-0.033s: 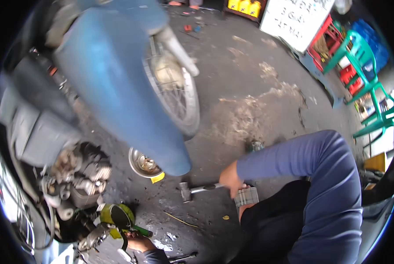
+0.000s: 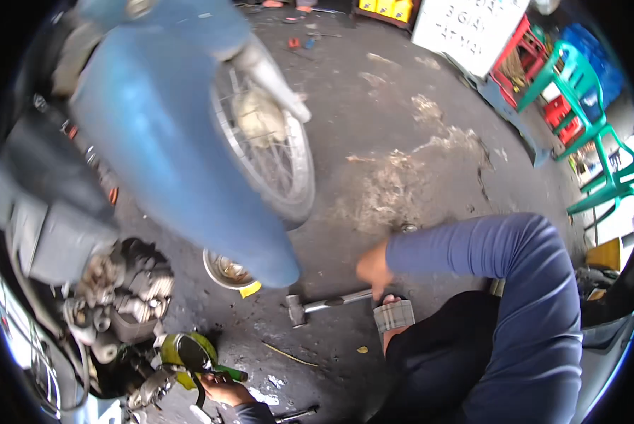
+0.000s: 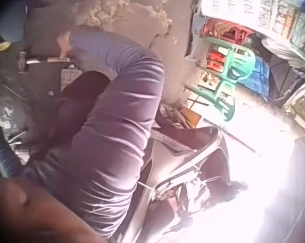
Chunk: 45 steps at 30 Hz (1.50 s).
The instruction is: Replacing or repairing the clutch assembly on a motorcycle engine.
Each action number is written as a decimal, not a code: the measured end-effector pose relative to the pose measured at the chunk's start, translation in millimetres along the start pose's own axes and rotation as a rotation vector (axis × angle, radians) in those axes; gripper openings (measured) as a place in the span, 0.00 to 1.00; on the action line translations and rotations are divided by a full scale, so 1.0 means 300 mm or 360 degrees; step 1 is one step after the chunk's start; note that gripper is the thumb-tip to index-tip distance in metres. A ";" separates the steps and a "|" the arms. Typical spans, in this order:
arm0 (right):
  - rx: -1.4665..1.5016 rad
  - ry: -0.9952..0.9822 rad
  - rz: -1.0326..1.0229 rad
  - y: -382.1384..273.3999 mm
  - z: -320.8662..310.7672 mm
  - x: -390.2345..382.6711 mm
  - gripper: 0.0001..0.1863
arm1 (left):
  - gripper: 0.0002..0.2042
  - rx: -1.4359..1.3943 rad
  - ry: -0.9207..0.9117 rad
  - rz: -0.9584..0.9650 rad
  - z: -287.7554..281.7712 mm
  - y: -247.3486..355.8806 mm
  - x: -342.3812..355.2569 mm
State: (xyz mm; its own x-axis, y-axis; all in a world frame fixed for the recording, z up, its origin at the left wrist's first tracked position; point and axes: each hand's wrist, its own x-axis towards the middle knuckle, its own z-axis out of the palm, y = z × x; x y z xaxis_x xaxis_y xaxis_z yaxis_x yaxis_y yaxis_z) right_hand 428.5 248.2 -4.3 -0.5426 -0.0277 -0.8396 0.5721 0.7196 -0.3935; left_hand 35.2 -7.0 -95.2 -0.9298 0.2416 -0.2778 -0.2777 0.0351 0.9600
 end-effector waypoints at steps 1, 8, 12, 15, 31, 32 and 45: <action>0.0211 0.0437 0.0144 0.091 -0.022 -0.085 0.30 | 0.12 0.0191 0.0013 0.0222 -0.004 -0.011 -0.001; 0.1664 0.2439 0.0983 0.600 0.242 -0.096 0.31 | 0.27 0.1233 -0.0572 0.0873 0.070 0.084 -0.236; 0.2189 0.2786 0.1018 0.540 0.342 -0.099 0.28 | 0.30 0.2181 -0.1117 0.1410 0.126 0.157 -0.394; 0.1857 0.3213 0.1266 0.432 0.526 -0.118 0.27 | 0.21 0.2020 -0.1931 0.1212 0.317 0.180 -0.614; 0.2783 0.1717 0.2297 -0.328 1.184 -0.573 0.28 | 0.32 0.2900 -0.2824 0.1585 1.441 0.187 -1.174; 0.2907 0.1609 0.2276 -0.311 1.179 -0.621 0.27 | 0.32 0.2896 -0.2736 0.1573 1.522 0.208 -1.181; 0.2213 0.1538 0.2087 0.963 0.330 -1.033 0.31 | 0.28 0.2567 -0.2143 0.1156 2.436 0.314 -0.942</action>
State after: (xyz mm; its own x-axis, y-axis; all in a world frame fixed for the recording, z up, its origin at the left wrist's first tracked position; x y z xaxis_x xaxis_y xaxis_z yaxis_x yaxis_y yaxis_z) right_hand 822.9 396.0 105.0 0.6370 0.5311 -0.5588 0.5028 -0.8357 -0.2211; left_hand 448.3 636.8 99.0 0.1102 0.8782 -0.4654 0.9653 0.0170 0.2606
